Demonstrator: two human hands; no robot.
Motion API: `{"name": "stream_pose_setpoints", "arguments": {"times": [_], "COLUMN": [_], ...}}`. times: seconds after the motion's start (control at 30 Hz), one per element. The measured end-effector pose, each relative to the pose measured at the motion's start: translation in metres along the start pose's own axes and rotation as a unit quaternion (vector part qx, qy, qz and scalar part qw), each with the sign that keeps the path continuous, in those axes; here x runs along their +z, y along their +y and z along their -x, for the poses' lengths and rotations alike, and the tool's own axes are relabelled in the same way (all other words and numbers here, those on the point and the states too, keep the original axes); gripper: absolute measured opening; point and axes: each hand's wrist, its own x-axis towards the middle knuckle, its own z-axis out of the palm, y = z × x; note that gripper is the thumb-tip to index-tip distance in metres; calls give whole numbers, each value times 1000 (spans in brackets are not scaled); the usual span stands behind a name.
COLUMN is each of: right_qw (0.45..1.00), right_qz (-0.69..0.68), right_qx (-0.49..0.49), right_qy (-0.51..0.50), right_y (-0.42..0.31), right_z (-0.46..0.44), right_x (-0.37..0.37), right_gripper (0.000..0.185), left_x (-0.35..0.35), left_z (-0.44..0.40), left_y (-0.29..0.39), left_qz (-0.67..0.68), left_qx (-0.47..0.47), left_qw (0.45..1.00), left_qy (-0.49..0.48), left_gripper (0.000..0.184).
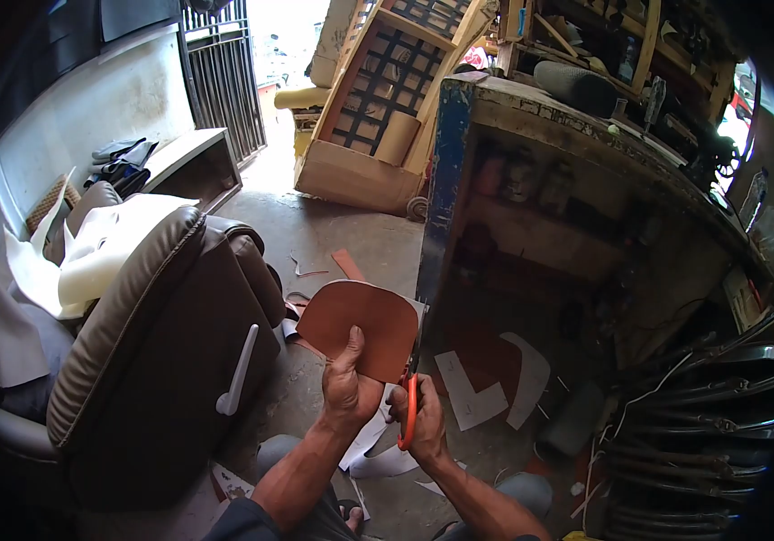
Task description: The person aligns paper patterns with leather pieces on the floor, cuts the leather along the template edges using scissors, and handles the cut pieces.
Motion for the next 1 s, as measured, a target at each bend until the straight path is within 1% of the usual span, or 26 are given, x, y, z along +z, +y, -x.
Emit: {"name": "stream_pose_setpoints", "arguments": {"times": [0.07,0.2,0.5,0.57,0.7,0.8,0.9,0.97,1.0], "right_qw": [999,998,995,993,994,995,995,988,988], "right_qz": [37,39,15,-20,-11,-35,-19,-43,-43], "right_qx": [35,47,93,106,88,70,78,125,125], "right_qy": [-4,-12,-40,-55,-59,-63,-65,-83,-83], "right_y": [-2,0,-5,-12,-3,-6,-6,-15,-19], "right_z": [1,1,5,7,6,8,7,8,9], "right_x": [-2,-6,-17,-19,-25,-26,-33,-37,-39], "right_gripper": [53,53,42,38,35,35,33,32,32], "left_x": [-1,-2,-1,2,3,2,3,4,4], "left_z": [-1,-1,1,2,3,3,2,2,2], "left_y": [0,3,9,11,14,17,21,24,27], "left_qz": [0,1,18,15,8,12,9,-3,-16], "left_qx": [0,-1,-16,-12,-14,-22,-30,-28,-27], "left_qw": [1000,1000,1000,1000,1000,1000,1000,1000,999], "left_qy": [1,6,7,13,15,7,-5,-5,-6], "left_gripper": [32,32,33,34,34,35,35,35,35]}}
